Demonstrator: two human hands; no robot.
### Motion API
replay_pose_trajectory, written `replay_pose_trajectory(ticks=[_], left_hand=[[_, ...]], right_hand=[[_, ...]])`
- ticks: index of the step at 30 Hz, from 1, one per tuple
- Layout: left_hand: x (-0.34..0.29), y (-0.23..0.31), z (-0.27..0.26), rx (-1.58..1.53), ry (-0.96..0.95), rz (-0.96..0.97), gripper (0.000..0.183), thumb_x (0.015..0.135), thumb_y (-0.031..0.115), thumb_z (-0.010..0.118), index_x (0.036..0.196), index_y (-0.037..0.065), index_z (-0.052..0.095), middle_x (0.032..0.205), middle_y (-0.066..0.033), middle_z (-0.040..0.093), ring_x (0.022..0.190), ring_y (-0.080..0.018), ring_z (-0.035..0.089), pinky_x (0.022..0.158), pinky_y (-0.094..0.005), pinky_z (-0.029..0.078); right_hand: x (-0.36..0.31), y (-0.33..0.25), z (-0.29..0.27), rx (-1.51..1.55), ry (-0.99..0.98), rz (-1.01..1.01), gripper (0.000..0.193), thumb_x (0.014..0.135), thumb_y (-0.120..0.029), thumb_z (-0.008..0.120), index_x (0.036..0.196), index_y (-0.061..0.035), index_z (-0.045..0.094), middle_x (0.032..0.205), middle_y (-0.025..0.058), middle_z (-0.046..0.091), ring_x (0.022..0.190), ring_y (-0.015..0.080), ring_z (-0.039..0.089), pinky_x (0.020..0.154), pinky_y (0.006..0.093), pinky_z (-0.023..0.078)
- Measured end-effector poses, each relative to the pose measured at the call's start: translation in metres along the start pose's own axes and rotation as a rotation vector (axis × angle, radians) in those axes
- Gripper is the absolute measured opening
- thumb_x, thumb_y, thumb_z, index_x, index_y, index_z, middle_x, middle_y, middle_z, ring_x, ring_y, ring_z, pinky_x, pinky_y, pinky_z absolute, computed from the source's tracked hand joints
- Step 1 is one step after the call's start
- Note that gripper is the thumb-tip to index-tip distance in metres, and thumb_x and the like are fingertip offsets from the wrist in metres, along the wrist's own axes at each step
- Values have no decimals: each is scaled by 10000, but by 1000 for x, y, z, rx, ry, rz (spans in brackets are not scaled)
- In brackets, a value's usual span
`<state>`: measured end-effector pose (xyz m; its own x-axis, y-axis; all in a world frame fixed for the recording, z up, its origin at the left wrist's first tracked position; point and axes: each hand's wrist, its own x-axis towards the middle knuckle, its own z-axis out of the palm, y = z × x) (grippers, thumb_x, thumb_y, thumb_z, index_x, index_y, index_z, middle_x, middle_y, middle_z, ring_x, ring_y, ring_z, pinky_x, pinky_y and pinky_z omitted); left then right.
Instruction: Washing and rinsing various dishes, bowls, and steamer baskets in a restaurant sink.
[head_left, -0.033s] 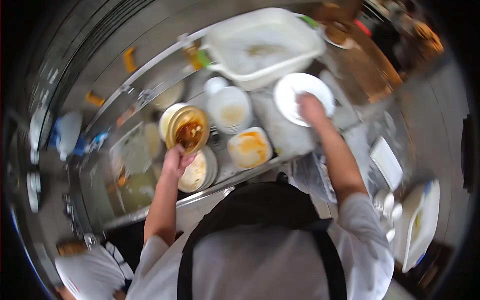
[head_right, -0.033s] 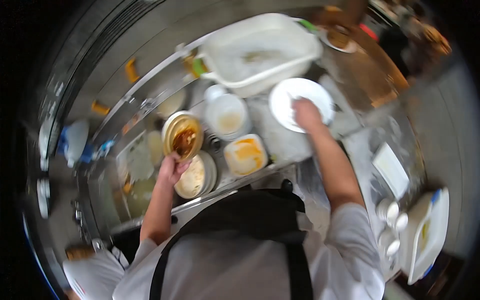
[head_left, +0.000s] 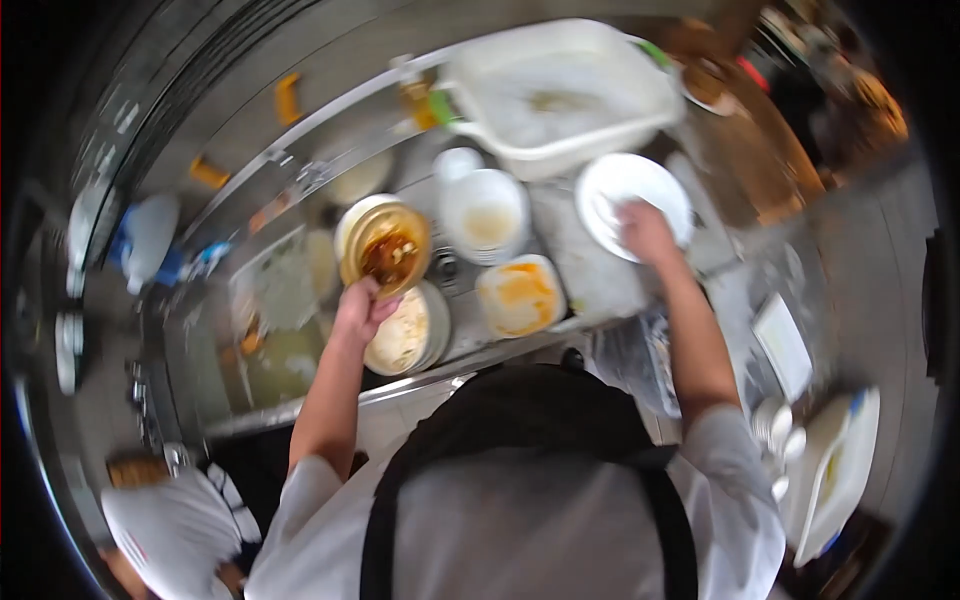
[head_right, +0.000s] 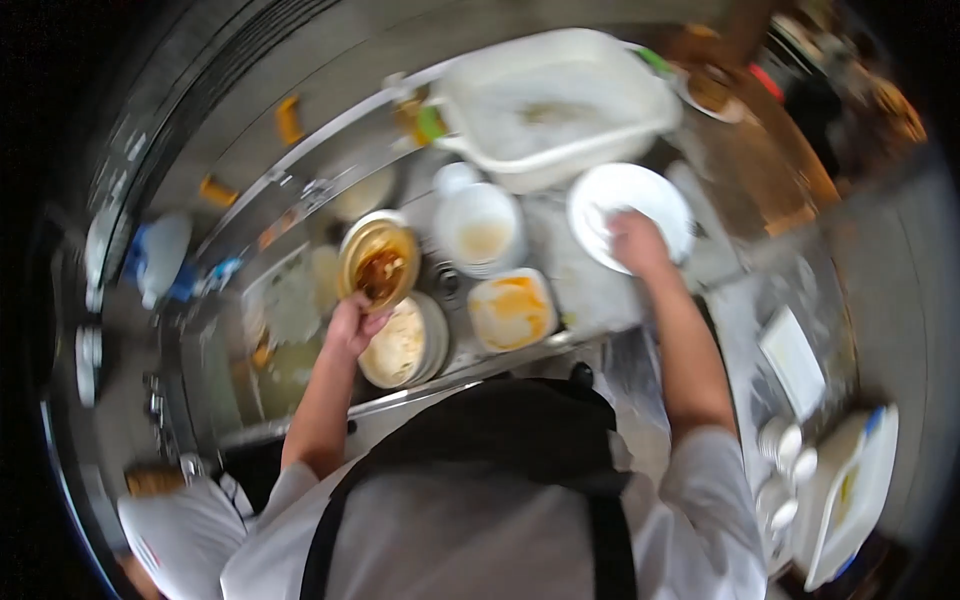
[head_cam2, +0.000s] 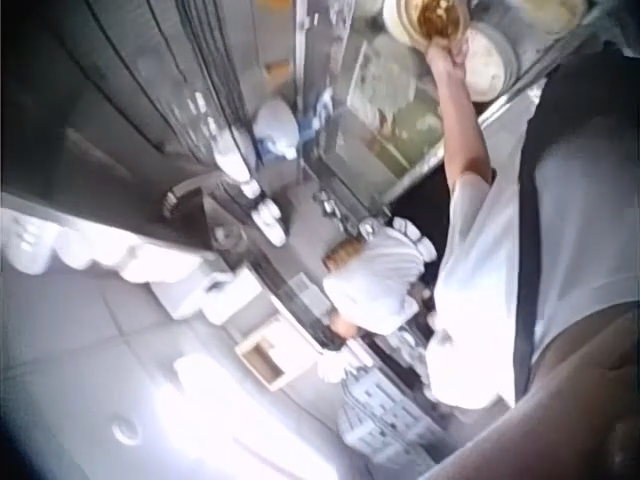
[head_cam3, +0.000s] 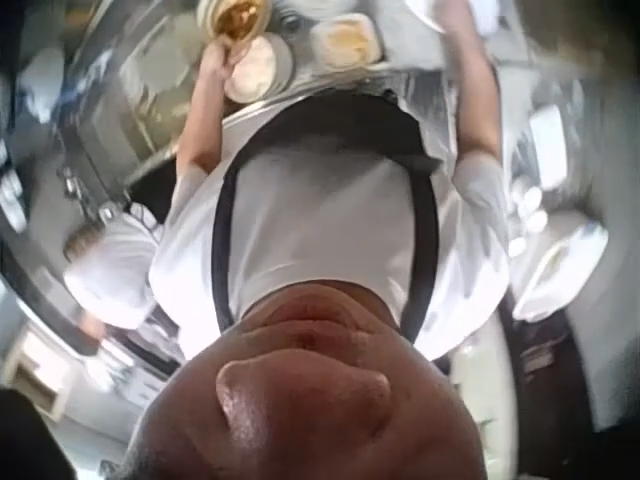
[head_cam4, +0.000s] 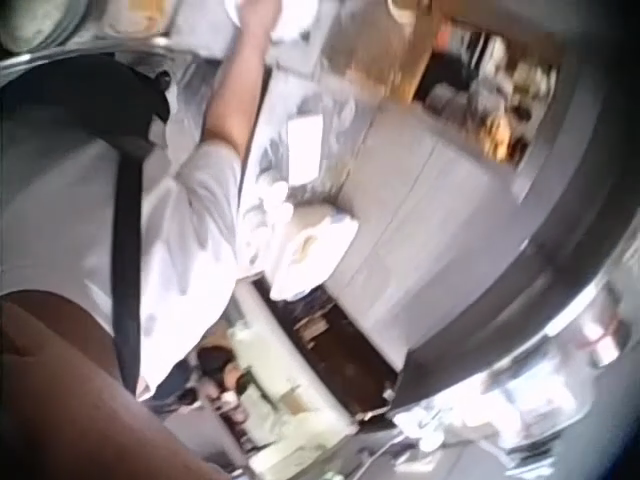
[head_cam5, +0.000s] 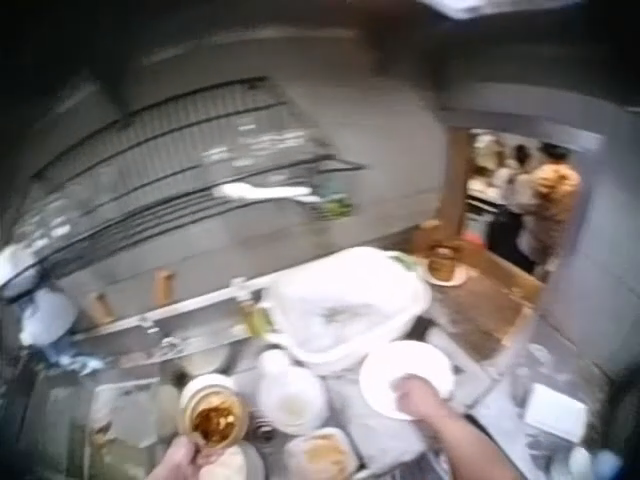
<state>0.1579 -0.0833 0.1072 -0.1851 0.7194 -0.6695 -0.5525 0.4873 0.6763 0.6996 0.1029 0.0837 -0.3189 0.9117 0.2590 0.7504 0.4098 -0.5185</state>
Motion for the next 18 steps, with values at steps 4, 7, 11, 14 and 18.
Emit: replay_pose_trajectory(ticks=[4, 7, 11, 14, 18], left_hand=[[53, 29, -118, 3, 212, 85, 338, 834, -7, 458, 1150, -17, 578, 944, -188, 689, 810, -299, 732, 715, -416, 657], [81, 57, -100, -122, 348, 43, 408, 830, -29, 452, 1222, -3, 563, 1010, -168, 683, 826, -303, 726, 716, -403, 660], [135, 87, -113, -128, 370, 128, 508, 857, -46, 439, 1344, 76, 513, 1196, -194, 633, 932, -358, 714, 697, -430, 666], [167, 105, -107, -146, 331, 101, 490, 877, -66, 423, 1343, 57, 508, 1191, -207, 630, 953, -375, 705, 702, -456, 665], [188, 106, -104, -230, 261, 102, 475, 900, -78, 414, 1349, 52, 497, 1201, -202, 625, 961, -370, 701, 710, -488, 659]], right_hand=[[-70, -85, -30, 774, -234, 412, 131, 883, -72, 558, 888, -20, 678, 875, 23, 654, 842, 115, 607, 759, 271, 494], [-162, -79, -30, 1104, -331, 469, 234, 674, -140, 581, 859, -20, 662, 853, 70, 664, 706, 201, 644, 661, 305, 510], [-254, -18, 13, 899, -148, 1036, 259, 885, -254, 547, 1068, -116, 668, 948, 40, 670, 805, 170, 630, 659, 333, 522], [-295, 38, 40, 543, 45, 1391, 414, 999, -459, 526, 1311, -202, 615, 1200, 3, 648, 1036, 195, 611, 761, 435, 531], [-331, 134, 82, 246, 129, 1145, 529, 931, -422, 594, 1405, -189, 560, 1269, 175, 634, 1144, 352, 601, 972, 374, 492]])
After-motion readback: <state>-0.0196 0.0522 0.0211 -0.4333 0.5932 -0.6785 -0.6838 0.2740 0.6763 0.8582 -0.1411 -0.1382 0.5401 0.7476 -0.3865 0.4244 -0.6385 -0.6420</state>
